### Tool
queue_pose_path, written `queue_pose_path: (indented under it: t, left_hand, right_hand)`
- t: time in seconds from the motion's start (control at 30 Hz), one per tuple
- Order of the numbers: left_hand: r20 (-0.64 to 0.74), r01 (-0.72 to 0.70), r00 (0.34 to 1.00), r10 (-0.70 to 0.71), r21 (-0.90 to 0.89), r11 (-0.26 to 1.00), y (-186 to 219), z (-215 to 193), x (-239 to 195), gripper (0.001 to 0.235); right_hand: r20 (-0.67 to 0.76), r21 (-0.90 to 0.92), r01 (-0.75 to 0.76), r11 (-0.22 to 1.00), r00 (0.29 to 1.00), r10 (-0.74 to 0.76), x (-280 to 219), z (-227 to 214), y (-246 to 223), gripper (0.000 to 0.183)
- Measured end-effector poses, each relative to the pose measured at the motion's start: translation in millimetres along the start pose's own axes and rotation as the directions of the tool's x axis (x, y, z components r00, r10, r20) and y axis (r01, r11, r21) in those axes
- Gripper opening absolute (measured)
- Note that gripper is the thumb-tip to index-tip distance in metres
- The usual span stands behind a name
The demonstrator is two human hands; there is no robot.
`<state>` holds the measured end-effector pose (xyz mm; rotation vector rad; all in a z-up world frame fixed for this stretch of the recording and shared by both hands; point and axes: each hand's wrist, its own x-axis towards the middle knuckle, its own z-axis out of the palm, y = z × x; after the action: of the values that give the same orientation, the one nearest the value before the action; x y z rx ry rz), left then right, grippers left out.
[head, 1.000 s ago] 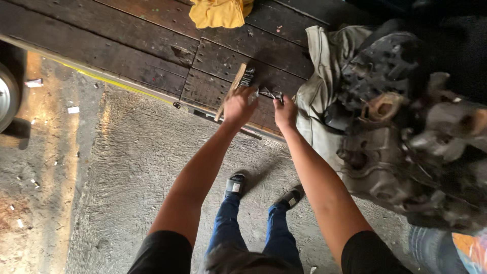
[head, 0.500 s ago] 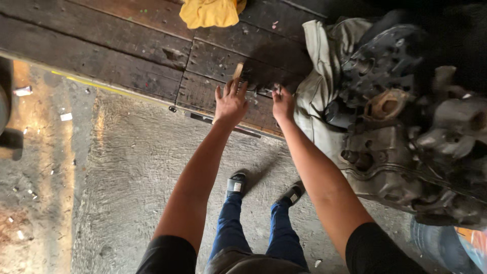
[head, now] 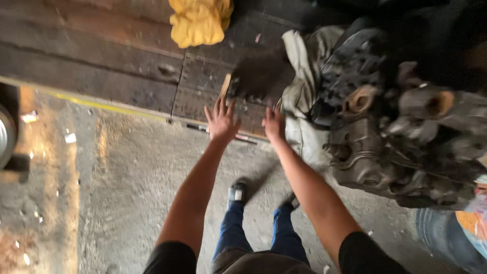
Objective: The person uses a socket wrench to loosen and remove bolts from a car engine block resting on a wooden workbench. The person repeatedly positions the wrench, turns it, and removes bolts one at a time.
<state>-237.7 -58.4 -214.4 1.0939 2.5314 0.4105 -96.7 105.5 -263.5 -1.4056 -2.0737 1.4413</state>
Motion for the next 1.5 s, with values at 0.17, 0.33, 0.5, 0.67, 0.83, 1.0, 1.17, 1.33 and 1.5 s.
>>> queue_pose_path:
  t: [0.17, 0.33, 0.5, 0.67, 0.83, 1.0, 1.17, 1.33, 1.5]
  left_hand:
    - [-0.196, -0.015, 0.979, -0.064, -0.376, 0.927, 12, 17, -50, 0.081]
    - [-0.116, -0.049, 0.991, -0.063, -0.765, 0.642, 32, 37, -109, 0.057]
    - [0.044, 0.019, 0.998, 0.050, -0.906, 0.423, 110, 44, -150, 0.042]
    - [-0.052, -0.222, 0.925, 0.376, -0.878, 0.425, 212, 48, -178, 0.031]
    - [-0.002, -0.144, 0.970, 0.242, -0.809, 0.570, 261, 43, -191, 0.020]
    - [-0.209, -0.288, 0.957, 0.199, -0.639, 0.713, 301, 18, -226, 0.024]
    - [-0.543, -0.648, 0.739, 0.399, -0.411, 0.641, 376, -8, -248, 0.024]
    - [-0.568, -0.672, 0.694, 0.443, -0.291, 0.681, 437, -30, -253, 0.031]
    - [-0.649, -0.696, 0.621, 0.441, -0.196, 0.691, 464, -34, -259, 0.040]
  right_hand:
    - [0.168, -0.266, -0.047, 0.963, 0.981, 0.094, -92, -51, -8, 0.060]
    - [0.314, -0.309, 0.119, 0.944, 0.949, -0.017, -175, -141, 25, 0.051]
    - [0.034, -0.033, 0.048, 0.998, 0.998, -0.046, -247, -243, 67, 0.029]
    - [-0.124, 0.323, -0.113, 0.940, 0.979, 0.160, -307, -322, 70, 0.025]
    - [-0.348, 0.371, 0.017, 0.928, 0.930, 0.122, -332, -383, 66, 0.022]
    - [-0.304, 0.438, 0.062, 0.897, 0.949, 0.083, -336, -449, 74, 0.020]
    - [-0.231, 0.401, 0.105, 0.910, 0.973, -0.010, -313, -501, 80, 0.018]
    - [-0.101, 0.321, 0.134, 0.937, 0.989, -0.107, -293, -527, 83, 0.025]
    - [0.028, 0.383, 0.133, 0.914, 0.987, -0.156, -279, -536, 87, 0.026]
